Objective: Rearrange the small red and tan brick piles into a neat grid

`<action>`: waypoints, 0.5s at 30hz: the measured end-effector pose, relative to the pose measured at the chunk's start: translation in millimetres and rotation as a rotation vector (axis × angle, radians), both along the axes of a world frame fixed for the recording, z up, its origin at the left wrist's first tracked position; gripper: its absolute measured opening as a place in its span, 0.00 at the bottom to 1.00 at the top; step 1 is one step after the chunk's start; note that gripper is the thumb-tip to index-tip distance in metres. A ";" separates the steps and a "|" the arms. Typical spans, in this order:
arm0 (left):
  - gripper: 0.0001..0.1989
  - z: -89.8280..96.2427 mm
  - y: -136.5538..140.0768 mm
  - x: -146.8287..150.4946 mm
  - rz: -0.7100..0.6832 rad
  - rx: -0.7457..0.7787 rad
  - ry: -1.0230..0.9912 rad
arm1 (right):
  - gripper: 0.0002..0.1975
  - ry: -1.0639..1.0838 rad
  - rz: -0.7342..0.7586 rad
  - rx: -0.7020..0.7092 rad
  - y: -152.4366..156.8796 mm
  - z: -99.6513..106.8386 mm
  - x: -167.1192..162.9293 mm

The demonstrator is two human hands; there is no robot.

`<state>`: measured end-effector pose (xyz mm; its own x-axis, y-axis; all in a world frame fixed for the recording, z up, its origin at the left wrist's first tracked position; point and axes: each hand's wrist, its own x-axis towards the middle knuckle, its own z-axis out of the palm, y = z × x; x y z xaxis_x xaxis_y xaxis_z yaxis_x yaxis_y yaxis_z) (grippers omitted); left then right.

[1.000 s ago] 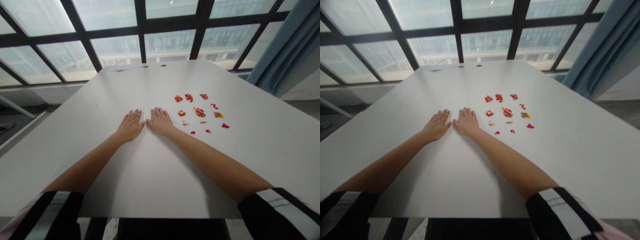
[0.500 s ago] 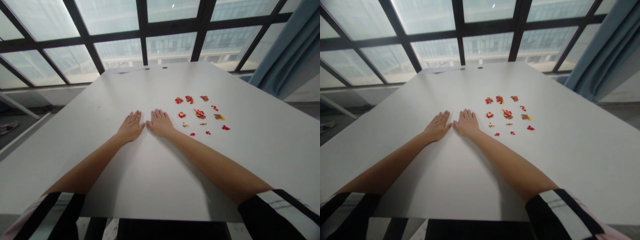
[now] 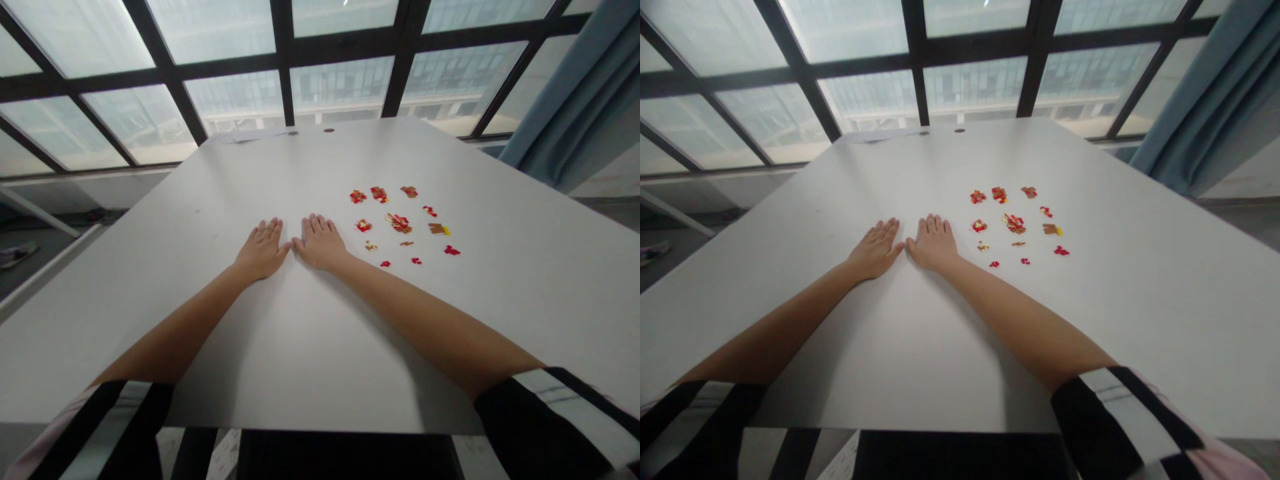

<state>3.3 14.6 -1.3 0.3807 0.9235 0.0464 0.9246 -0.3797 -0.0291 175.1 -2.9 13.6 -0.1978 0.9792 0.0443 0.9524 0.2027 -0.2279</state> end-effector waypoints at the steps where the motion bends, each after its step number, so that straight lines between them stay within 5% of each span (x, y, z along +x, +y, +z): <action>1: 0.35 0.2 -0.2 -0.1 0.001 0.002 0.001 | 0.37 0.000 0.000 0.000 -0.3 0.1 -0.1; 15: 0.34 3.2 -2.2 -5.6 -0.008 0.049 -0.039 | 0.35 -0.002 0.017 0.057 -0.5 1.2 -0.2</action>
<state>-2.3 12.3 2.0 0.3854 0.9166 0.1068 0.9223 -0.3864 -0.0124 174.9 -3.5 14.9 -0.2143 0.9717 0.0995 0.9492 0.2312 -0.2134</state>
